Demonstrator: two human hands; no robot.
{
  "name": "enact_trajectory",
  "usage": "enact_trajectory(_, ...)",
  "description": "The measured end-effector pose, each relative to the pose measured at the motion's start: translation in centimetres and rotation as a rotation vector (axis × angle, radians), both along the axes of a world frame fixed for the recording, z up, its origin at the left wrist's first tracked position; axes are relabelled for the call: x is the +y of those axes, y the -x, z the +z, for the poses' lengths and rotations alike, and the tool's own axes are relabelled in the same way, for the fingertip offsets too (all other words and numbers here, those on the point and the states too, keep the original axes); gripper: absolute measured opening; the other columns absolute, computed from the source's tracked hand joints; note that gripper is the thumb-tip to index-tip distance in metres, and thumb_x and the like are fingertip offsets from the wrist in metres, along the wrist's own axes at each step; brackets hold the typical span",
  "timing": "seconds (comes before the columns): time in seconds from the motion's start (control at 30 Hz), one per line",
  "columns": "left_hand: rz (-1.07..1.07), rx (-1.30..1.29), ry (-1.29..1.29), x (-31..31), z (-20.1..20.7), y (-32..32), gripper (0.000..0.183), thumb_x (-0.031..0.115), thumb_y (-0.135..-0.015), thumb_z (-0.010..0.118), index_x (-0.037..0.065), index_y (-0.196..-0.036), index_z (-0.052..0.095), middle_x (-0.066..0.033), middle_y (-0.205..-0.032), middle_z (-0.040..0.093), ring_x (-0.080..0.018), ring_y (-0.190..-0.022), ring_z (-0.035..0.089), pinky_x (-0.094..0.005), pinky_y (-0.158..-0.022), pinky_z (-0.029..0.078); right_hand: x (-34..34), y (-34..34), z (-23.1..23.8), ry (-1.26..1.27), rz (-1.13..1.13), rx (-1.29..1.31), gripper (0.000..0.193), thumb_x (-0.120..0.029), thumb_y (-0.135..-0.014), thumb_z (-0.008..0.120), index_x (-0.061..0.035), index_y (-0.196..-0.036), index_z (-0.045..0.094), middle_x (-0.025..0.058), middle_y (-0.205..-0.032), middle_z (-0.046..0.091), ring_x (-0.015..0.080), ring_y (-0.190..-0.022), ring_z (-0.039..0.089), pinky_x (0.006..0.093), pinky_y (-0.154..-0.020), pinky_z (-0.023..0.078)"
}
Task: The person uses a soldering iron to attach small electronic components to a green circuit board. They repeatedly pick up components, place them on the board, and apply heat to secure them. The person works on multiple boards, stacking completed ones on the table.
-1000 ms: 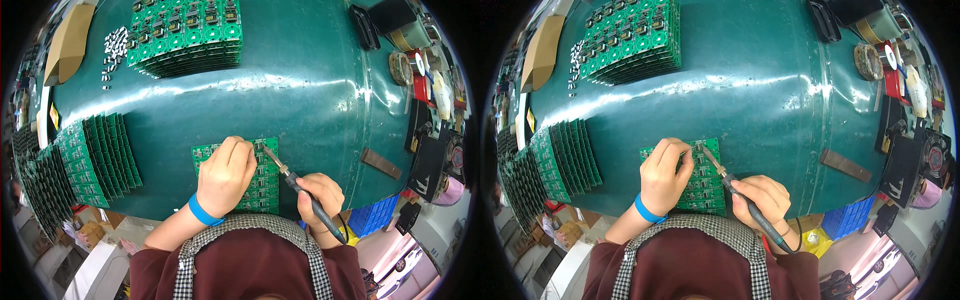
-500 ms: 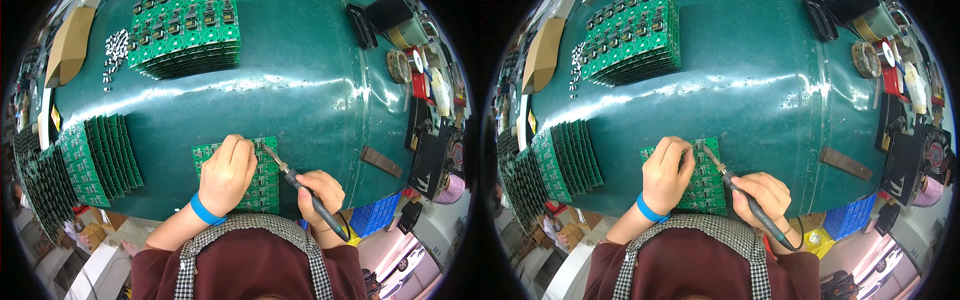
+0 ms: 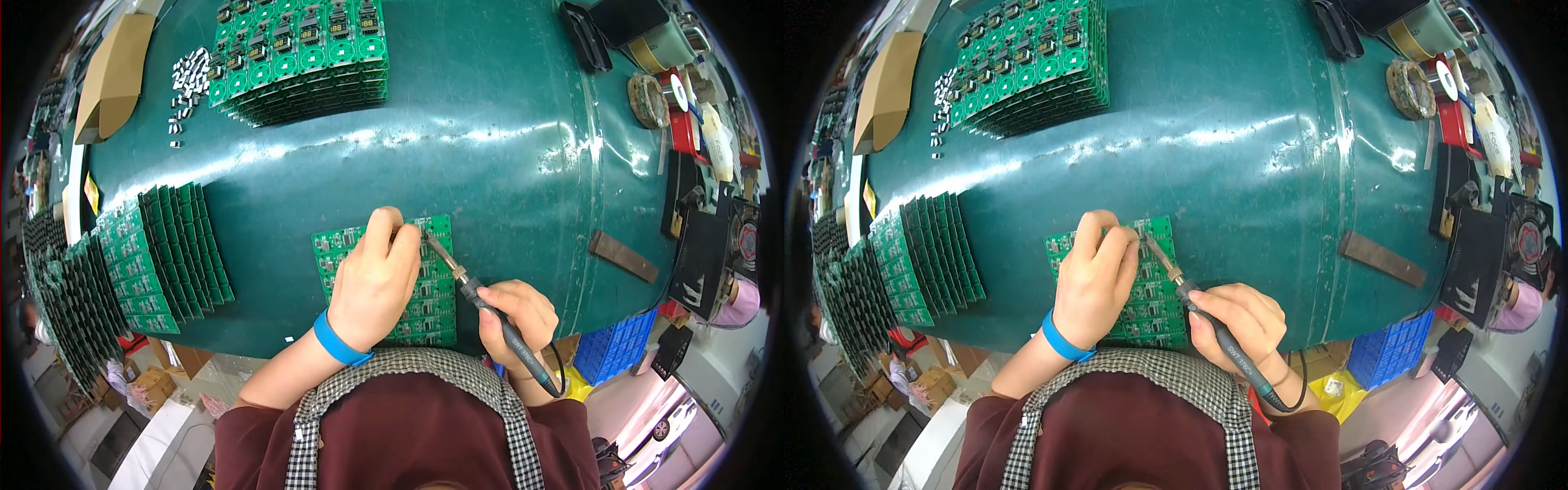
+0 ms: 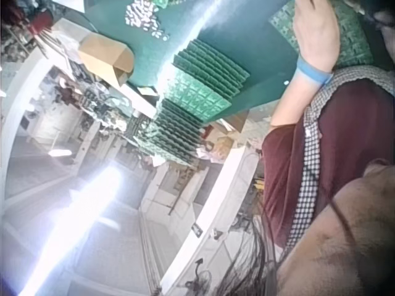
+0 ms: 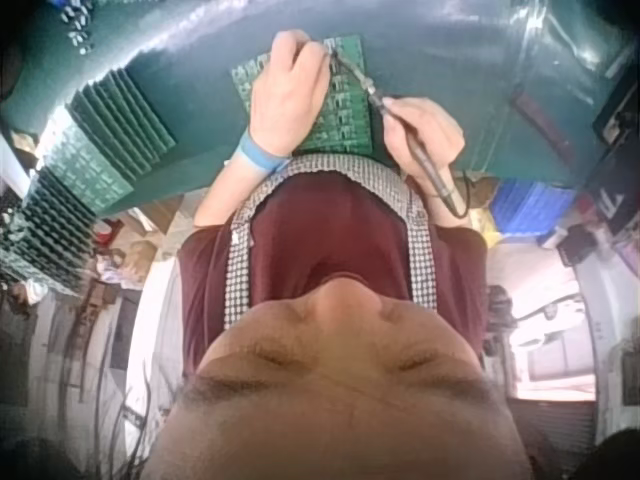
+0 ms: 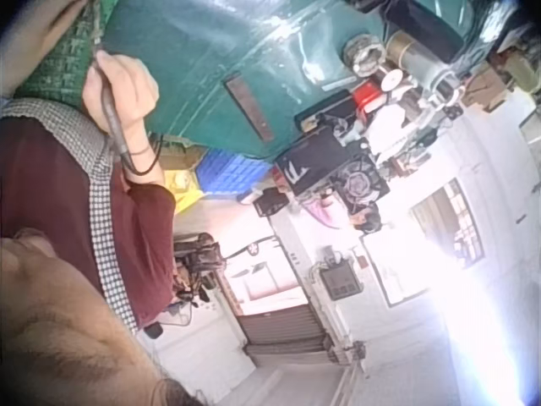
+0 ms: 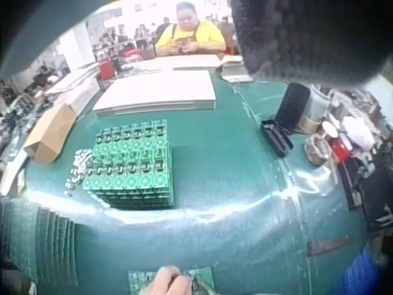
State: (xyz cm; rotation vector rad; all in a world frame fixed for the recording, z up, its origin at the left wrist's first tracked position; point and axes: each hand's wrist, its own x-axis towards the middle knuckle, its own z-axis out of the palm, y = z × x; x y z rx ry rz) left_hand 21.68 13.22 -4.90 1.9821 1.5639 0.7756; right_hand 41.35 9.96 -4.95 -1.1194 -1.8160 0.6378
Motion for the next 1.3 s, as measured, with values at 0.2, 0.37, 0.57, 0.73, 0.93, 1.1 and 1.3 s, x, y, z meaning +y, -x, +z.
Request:
enact_trajectory(0.2, 0.030, 0.052, -0.096, -0.7, 0.3, 0.6, 0.014, -0.004, -0.080, 0.067, 0.001, -0.090, 0.059, -0.0113, -0.090, 0.055, -0.0276, -0.066, 0.059, -0.0358, -0.056, 0.048, -0.1, -0.5, 0.3, -0.028, -0.069, 0.038, 0.017, -0.008, -0.077, 0.067, 0.0020, -0.091, 0.066, 0.0120, -0.070, 0.064, 0.0247, -0.055, 0.063, 0.0312, -0.050, 0.051)
enact_trajectory(0.37, 0.061, -0.024, -0.039, -1.6, 0.1, 0.2, 0.017, -0.007, -0.077, 0.067, 0.001, -0.088, 0.058, -0.0104, -0.084, 0.057, -0.0269, -0.066, 0.060, -0.0350, -0.057, 0.049, -0.8, -0.5, 0.0, -0.031, -0.014, 0.040, 0.015, -0.008, -0.077, 0.066, 0.0023, -0.088, 0.067, 0.0118, -0.069, 0.063, 0.0244, -0.054, 0.062, 0.0315, -0.050, 0.050)
enact_trajectory(0.57, 0.042, -0.021, -0.047, -1.9, -0.2, 0.1, 0.020, -0.008, -0.076, 0.066, 0.002, -0.091, 0.058, -0.0112, -0.085, 0.058, -0.0270, -0.066, 0.060, -0.0359, -0.058, 0.049, -0.8, -0.2, -0.2, -0.025, -0.016, 0.034, 0.014, -0.007, -0.077, 0.067, 0.0027, -0.087, 0.068, 0.0118, -0.069, 0.063, 0.0243, -0.055, 0.063, 0.0315, -0.050, 0.051)
enact_trajectory(0.73, 0.022, -0.005, -0.020, -2.0, -0.2, 0.0, 0.019, -0.007, -0.078, 0.066, 0.002, -0.093, 0.057, -0.0116, -0.086, 0.057, -0.0287, -0.068, 0.061, -0.0370, -0.058, 0.049, -0.9, -0.2, -0.1, -0.021, -0.017, 0.028, 0.015, -0.006, -0.076, 0.067, 0.0029, -0.088, 0.068, 0.0119, -0.070, 0.063, 0.0244, -0.056, 0.064, 0.0314, -0.051, 0.052)
enact_trajectory(0.93, -0.017, -0.008, 0.004, -2.1, -0.1, -0.1, 0.015, -0.004, -0.080, 0.066, 0.003, -0.092, 0.058, -0.0114, -0.085, 0.055, -0.0297, -0.068, 0.060, -0.0388, -0.059, 0.049, -1.7, 0.0, -0.4, -0.037, -0.025, 0.031, 0.015, -0.006, -0.076, 0.067, 0.0032, -0.088, 0.068, 0.0121, -0.070, 0.064, 0.0243, -0.056, 0.064, 0.0315, -0.051, 0.052)
enact_trajectory(1.1, -0.014, 0.103, -0.027, -2.5, 0.5, 0.0, 0.015, -0.003, -0.080, 0.067, 0.002, -0.091, 0.058, -0.0110, -0.085, 0.055, -0.0294, -0.069, 0.060, -0.0385, -0.060, 0.049, -2.4, -0.3, -0.3, -0.063, -0.045, 0.021, 0.014, -0.006, -0.077, 0.066, 0.0032, -0.088, 0.068, 0.0122, -0.069, 0.064, 0.0243, -0.055, 0.063, 0.0318, -0.051, 0.052)
enact_trajectory(1.3, 0.000, -0.042, -0.013, -3.4, 0.0, 0.3, 0.018, -0.007, -0.077, 0.066, 0.002, -0.091, 0.058, -0.0112, -0.087, 0.058, -0.0288, -0.071, 0.061, -0.0373, -0.060, 0.049, -2.9, -0.6, -0.2, -0.064, -0.026, 0.035, 0.012, -0.006, -0.078, 0.064, 0.0025, -0.086, 0.068, 0.0116, -0.067, 0.063, 0.0241, -0.054, 0.063, 0.0315, -0.050, 0.051)
